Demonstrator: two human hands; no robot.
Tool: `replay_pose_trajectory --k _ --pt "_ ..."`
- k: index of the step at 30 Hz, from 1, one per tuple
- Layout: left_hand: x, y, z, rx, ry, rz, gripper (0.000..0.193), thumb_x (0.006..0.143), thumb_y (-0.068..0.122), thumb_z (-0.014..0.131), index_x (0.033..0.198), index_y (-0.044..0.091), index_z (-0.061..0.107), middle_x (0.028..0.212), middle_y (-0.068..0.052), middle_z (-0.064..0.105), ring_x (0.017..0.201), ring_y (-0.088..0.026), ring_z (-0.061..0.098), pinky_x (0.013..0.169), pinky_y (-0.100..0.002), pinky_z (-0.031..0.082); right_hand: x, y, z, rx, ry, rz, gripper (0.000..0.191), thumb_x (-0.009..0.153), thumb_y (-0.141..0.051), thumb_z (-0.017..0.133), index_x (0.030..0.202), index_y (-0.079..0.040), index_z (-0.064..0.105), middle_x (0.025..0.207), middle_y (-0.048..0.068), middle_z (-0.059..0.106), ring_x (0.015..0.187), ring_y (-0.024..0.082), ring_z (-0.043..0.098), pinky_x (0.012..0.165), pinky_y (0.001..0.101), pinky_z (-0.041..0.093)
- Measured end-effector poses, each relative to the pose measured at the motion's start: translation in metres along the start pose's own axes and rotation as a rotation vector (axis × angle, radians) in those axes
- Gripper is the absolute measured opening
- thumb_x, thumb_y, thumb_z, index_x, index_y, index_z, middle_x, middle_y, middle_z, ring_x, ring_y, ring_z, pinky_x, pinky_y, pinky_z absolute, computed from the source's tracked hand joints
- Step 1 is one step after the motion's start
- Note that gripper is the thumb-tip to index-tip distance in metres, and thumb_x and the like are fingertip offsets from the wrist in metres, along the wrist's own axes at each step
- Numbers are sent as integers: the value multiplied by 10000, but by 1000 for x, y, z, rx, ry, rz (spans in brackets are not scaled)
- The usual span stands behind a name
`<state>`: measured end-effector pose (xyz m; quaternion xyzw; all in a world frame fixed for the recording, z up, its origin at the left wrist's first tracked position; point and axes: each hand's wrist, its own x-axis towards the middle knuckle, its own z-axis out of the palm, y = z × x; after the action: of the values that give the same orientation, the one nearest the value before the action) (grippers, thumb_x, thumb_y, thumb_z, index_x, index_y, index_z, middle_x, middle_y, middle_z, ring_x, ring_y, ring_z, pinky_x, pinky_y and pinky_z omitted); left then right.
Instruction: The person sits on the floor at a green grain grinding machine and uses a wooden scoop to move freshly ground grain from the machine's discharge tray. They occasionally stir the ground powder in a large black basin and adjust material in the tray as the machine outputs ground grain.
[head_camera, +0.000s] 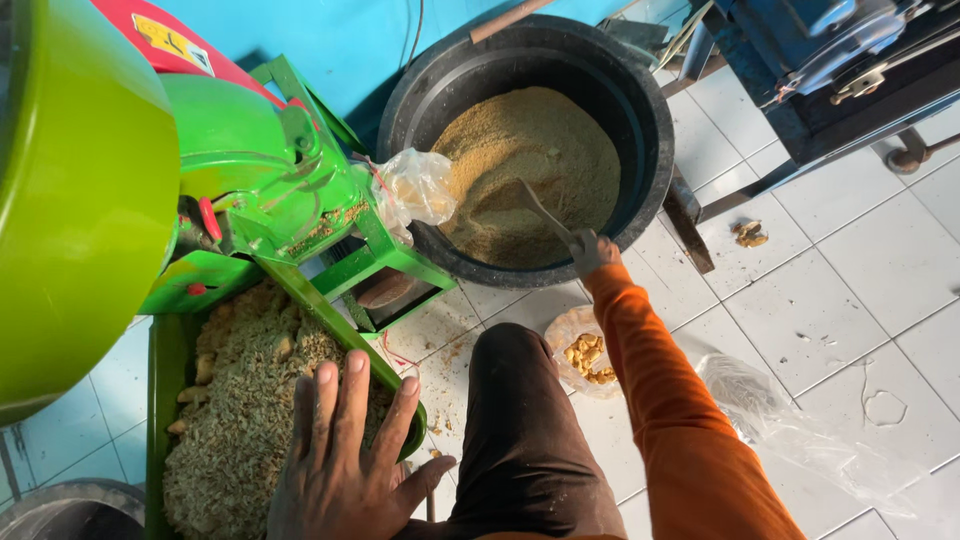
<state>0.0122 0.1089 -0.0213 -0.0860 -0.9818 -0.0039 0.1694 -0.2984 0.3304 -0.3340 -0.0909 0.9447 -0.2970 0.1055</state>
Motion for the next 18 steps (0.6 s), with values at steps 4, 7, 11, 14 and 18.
replay_pose_trajectory --k 4,7,11,14,18 --pt "5 -2 7 -35 -88 9 796 909 673 498 1496 139 433 1530 -322 371 1428 -505 330 1105 -663 325 34 -21 -6 517 -75 29 281 908 -265 764 1132 -95 780 917 87 776 739 180 664 645 316 515" --pt "6 -8 13 -72 -69 44 768 955 662 483 1505 130 413 1523 -328 372 1424 -518 327 1096 -669 334 59 -38 -9 848 -346 247 282 881 -223 775 1111 -60 759 824 36 741 514 84 476 451 249 355" --pt "-1 -17 31 -15 3 99 777 996 700 450 1514 122 410 1493 -340 394 1410 -513 343 1053 -661 381 92 -65 -9 960 -552 261 270 860 -171 784 1083 -24 743 799 45 728 414 62 360 368 240 247" --pt "-16 -16 51 43 43 4 599 958 498 556 1487 229 475 1465 -267 510 1422 -466 422 1085 -650 431 121 -95 1 837 -651 203 277 901 -208 771 1079 -6 706 783 67 708 427 76 401 373 254 297" --pt "-24 -29 98 311 287 32 558 960 364 633 1481 242 474 1448 -227 531 1415 -439 443 1096 -622 446 161 -151 30 968 -882 102 294 883 -188 759 1130 -43 693 712 29 630 426 69 371 366 254 275"
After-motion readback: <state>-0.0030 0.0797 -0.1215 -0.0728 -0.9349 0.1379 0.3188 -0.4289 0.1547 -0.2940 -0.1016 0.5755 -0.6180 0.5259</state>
